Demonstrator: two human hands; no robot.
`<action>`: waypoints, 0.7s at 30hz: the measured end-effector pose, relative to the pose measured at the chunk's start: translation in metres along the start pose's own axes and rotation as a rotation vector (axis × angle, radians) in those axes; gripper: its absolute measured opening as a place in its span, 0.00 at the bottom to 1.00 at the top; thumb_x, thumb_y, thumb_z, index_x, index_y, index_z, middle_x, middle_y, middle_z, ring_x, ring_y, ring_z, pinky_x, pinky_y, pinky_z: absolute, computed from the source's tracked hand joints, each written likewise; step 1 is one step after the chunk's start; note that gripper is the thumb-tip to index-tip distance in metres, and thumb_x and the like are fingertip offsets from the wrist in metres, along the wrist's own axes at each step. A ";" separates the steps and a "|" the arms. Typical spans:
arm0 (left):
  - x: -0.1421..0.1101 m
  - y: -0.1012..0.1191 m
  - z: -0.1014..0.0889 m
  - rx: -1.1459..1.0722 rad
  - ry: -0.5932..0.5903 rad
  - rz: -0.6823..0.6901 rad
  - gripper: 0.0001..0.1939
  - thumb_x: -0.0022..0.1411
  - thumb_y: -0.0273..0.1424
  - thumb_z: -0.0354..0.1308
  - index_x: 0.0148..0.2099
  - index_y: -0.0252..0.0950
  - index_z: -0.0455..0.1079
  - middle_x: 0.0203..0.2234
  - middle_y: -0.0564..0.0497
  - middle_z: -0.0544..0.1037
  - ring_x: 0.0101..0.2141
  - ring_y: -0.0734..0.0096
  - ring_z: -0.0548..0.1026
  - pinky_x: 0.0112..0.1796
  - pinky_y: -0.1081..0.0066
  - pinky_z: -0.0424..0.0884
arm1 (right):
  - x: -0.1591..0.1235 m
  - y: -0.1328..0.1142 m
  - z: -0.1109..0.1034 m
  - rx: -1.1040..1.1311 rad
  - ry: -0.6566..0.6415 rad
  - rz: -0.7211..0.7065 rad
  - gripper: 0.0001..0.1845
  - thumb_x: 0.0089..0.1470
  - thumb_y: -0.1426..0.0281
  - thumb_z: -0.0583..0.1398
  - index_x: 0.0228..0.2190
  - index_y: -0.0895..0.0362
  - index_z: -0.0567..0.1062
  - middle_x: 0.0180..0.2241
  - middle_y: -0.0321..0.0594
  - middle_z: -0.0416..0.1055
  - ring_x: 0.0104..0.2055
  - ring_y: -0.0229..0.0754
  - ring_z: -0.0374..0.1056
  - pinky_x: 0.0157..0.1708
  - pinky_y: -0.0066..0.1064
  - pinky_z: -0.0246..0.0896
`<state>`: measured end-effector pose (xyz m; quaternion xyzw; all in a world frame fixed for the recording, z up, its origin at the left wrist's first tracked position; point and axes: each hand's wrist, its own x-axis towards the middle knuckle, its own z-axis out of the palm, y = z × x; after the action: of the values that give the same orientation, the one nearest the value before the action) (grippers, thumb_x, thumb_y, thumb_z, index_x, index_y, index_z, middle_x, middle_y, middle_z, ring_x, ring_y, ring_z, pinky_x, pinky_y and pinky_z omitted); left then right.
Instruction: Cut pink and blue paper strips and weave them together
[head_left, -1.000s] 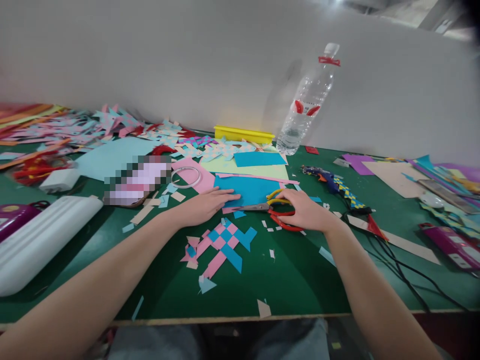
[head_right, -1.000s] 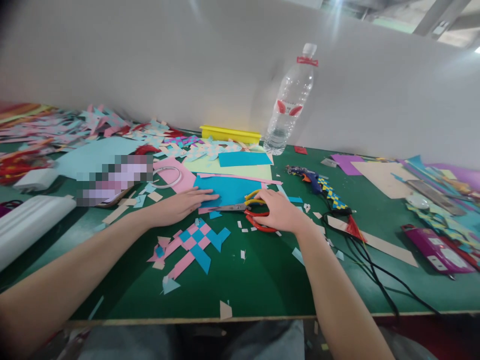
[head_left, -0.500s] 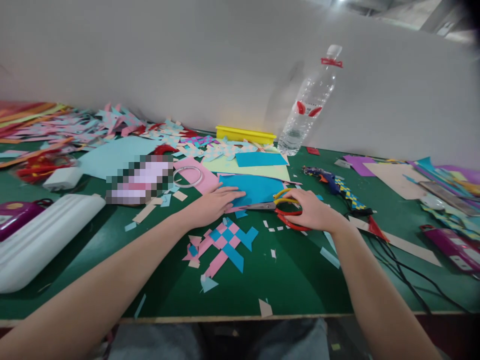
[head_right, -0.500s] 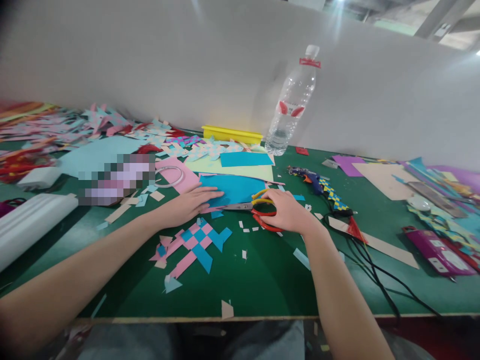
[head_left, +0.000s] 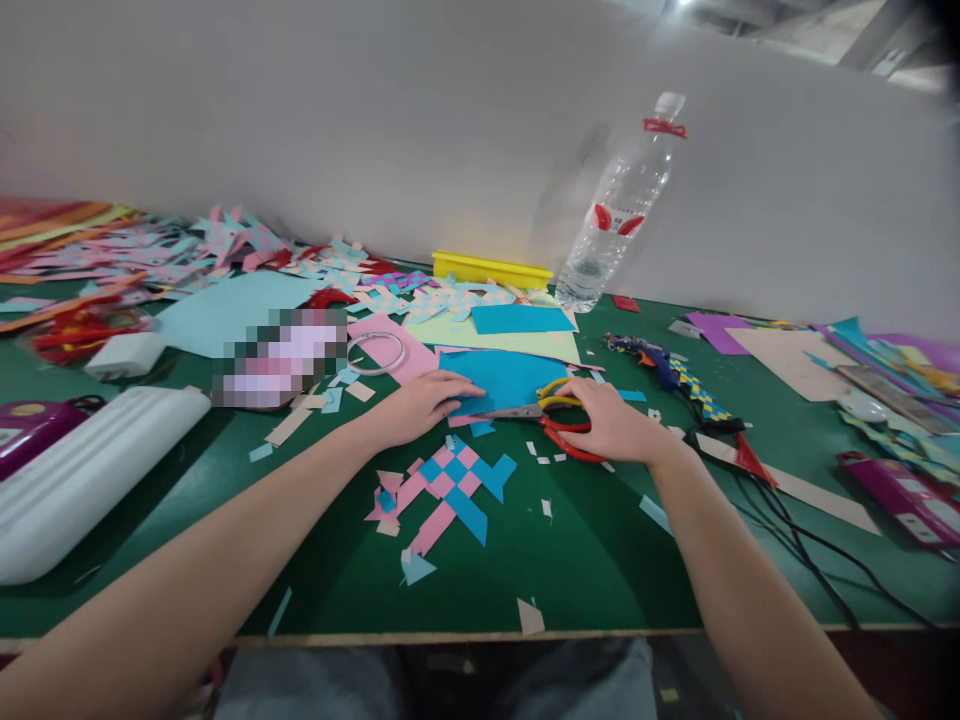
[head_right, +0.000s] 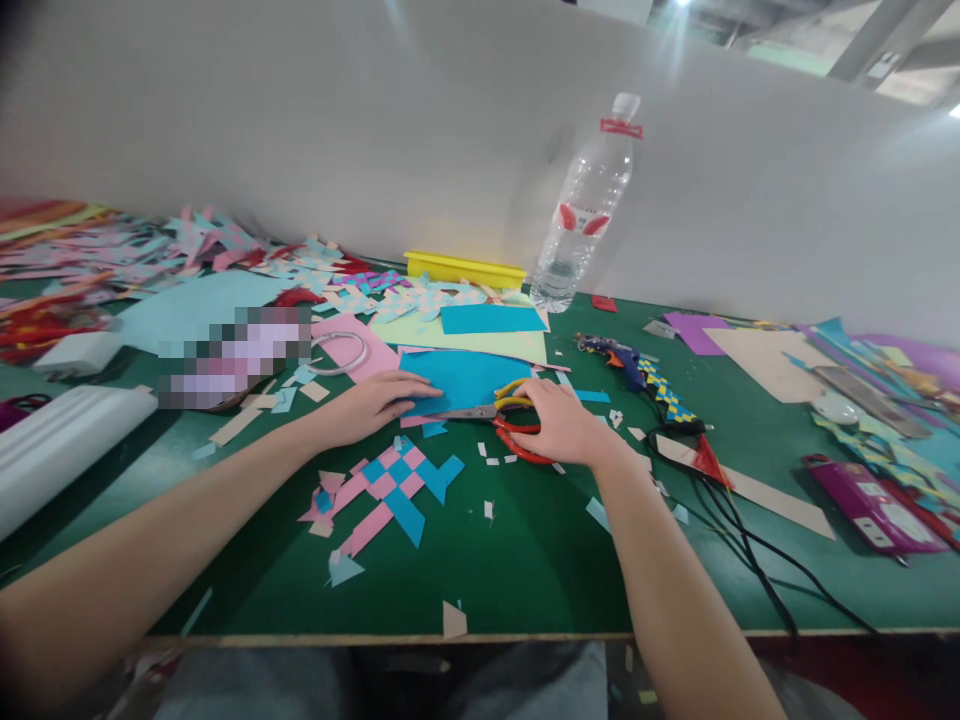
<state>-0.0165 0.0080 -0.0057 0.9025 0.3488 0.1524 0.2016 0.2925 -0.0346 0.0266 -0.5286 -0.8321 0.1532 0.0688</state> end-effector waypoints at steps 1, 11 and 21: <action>0.000 0.001 0.000 0.000 -0.010 -0.005 0.19 0.70 0.33 0.44 0.59 0.46 0.64 0.57 0.53 0.68 0.56 0.65 0.65 0.55 0.62 0.61 | 0.000 -0.001 0.000 0.002 -0.001 -0.004 0.26 0.51 0.49 0.57 0.48 0.50 0.66 0.52 0.44 0.66 0.53 0.54 0.62 0.52 0.48 0.55; 0.002 -0.002 0.000 -0.004 -0.030 -0.026 0.20 0.70 0.34 0.40 0.60 0.46 0.64 0.58 0.53 0.67 0.57 0.65 0.63 0.57 0.62 0.60 | -0.002 -0.004 -0.001 0.023 -0.019 -0.032 0.25 0.52 0.49 0.56 0.46 0.51 0.66 0.52 0.45 0.66 0.53 0.54 0.62 0.51 0.49 0.54; 0.002 0.000 -0.001 -0.007 -0.023 -0.007 0.20 0.70 0.34 0.40 0.59 0.45 0.64 0.57 0.54 0.68 0.56 0.66 0.64 0.57 0.63 0.60 | 0.003 -0.011 0.005 -0.027 0.008 -0.016 0.24 0.51 0.50 0.56 0.42 0.53 0.67 0.49 0.46 0.67 0.47 0.53 0.64 0.45 0.46 0.58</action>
<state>-0.0154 0.0098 -0.0041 0.9022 0.3492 0.1425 0.2093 0.2805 -0.0366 0.0248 -0.5235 -0.8380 0.1391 0.0661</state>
